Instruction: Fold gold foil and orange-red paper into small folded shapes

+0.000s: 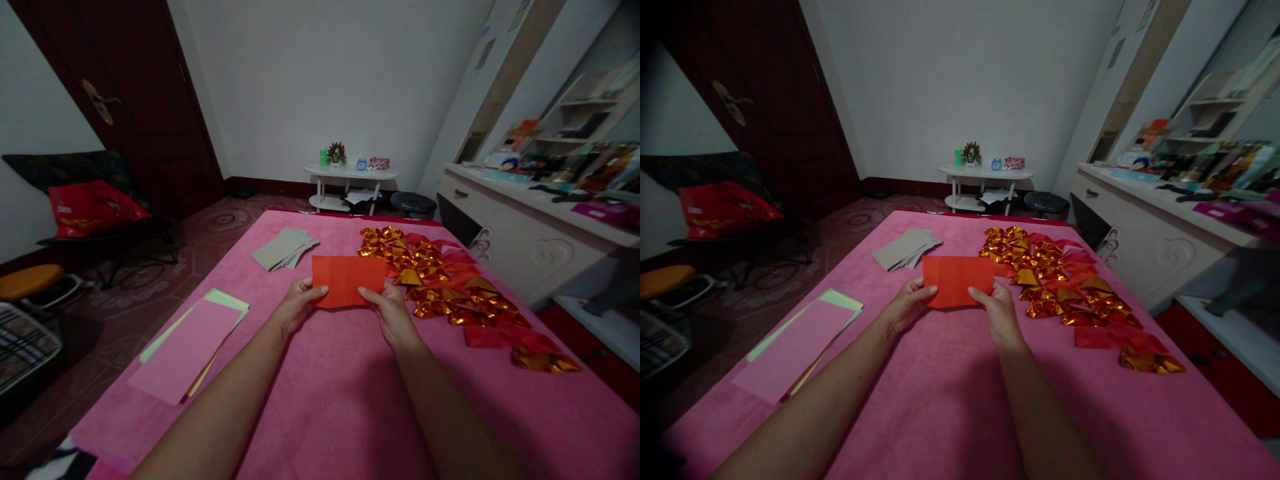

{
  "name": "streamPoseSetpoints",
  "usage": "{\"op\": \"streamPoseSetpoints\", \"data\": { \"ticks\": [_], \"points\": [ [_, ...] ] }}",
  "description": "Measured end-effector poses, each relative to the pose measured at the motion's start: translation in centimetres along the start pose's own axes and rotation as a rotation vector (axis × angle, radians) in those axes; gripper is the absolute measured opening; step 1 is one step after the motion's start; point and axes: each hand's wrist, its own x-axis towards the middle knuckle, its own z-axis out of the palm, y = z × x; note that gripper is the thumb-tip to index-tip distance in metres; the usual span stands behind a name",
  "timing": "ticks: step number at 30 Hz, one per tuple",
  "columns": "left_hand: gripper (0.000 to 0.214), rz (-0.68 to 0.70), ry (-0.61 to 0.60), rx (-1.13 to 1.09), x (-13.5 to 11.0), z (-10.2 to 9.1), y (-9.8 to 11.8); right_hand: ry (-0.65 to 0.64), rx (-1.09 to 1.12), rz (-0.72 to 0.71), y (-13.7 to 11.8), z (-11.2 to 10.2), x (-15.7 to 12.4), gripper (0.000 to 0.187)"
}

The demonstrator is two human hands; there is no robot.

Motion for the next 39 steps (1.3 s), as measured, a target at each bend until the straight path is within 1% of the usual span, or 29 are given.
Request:
{"op": "streamPoseSetpoints", "data": {
  "ticks": [4,6,7,9,11,13,14,16,17,20,22,24,27,29,30,32,34,36,37,39],
  "points": [
    [0.035,0.061,0.028,0.037,0.2,-0.1,-0.3,0.035,-0.017,-0.039,0.4,-0.6,0.5,0.028],
    [0.034,0.107,0.086,0.107,0.3,-0.1,-0.3,0.057,-0.012,-0.057,0.5,-0.9,0.7,0.031],
    [0.031,0.149,0.131,0.171,0.3,-0.2,-0.2,0.088,-0.005,-0.052,0.5,-1.0,0.8,0.034],
    [0.02,0.285,0.217,0.374,0.3,-0.2,0.0,0.172,0.011,-0.022,0.6,-1.3,1.0,0.038],
    [0.011,0.471,0.252,0.642,0.2,-0.3,0.3,0.23,0.012,-0.002,0.7,-1.5,1.1,0.04],
    [0.017,0.622,0.203,0.901,0.1,-0.3,0.5,0.216,-0.031,-0.054,0.8,-1.6,1.1,0.045],
    [0.02,0.668,0.157,1.011,0.0,-0.4,0.5,0.192,-0.071,-0.101,0.9,-1.6,1.1,0.048],
    [0.022,0.705,0.046,1.194,-0.2,-0.3,0.5,0.131,-0.191,-0.203,1.0,-1.4,1.0,0.053],
    [0.022,0.709,-0.005,1.266,-0.3,-0.3,0.5,0.099,-0.268,-0.248,1.1,-1.3,0.9,0.052],
    [0.022,0.709,-0.115,1.395,-0.5,0.0,0.4,0.055,-0.533,-0.373,1.4,-1.3,0.8,0.039],
    [0.023,0.699,-0.157,1.412,-0.6,0.3,0.4,0.049,-0.651,-0.439,1.8,-1.6,0.8,0.029],
    [0.023,0.685,-0.184,1.403,-0.7,0.5,0.5,0.009,-0.69,-0.457,2.1,-1.9,0.9,0.025],
    [0.025,0.66,-0.213,1.405,-0.8,0.7,0.4,-0.108,-0.707,-0.413,2.2,-2.4,1.0,0.027],
    [0.026,0.635,-0.191,1.384,-0.8,0.7,0.3,-0.175,-0.739,-0.376,1.9,-2.4,1.0,0.026],
    [0.026,0.622,-0.156,1.346,-0.7,0.7,0.2,-0.203,-0.751,-0.361,1.6,-2.3,0.9,0.023],
    [0.028,0.602,-0.049,1.211,-0.5,0.6,0.0,-0.233,-0.727,-0.343,1.1,-2.0,0.8,0.018],
    [0.037,0.591,0.057,1.053,-0.2,0.4,-0.2,-0.239,-0.649,-0.322,0.6,-1.6,0.6,0.017],
    [0.041,0.573,0.149,0.942,0.3,0.1,-0.4,-0.226,-0.543,-0.286,0.3,-1.3,0.4,0.018],
    [0.04,0.549,0.192,0.9,0.5,-0.1,-0.5,-0.22,-0.493,-0.264,0.3,-1.1,0.3,0.019],
    [0.036,0.455,0.247,0.795,0.8,-0.4,-0.6,-0.205,-0.411,-0.225,0.3,-0.9,0.1,0.021]
  ]
}}
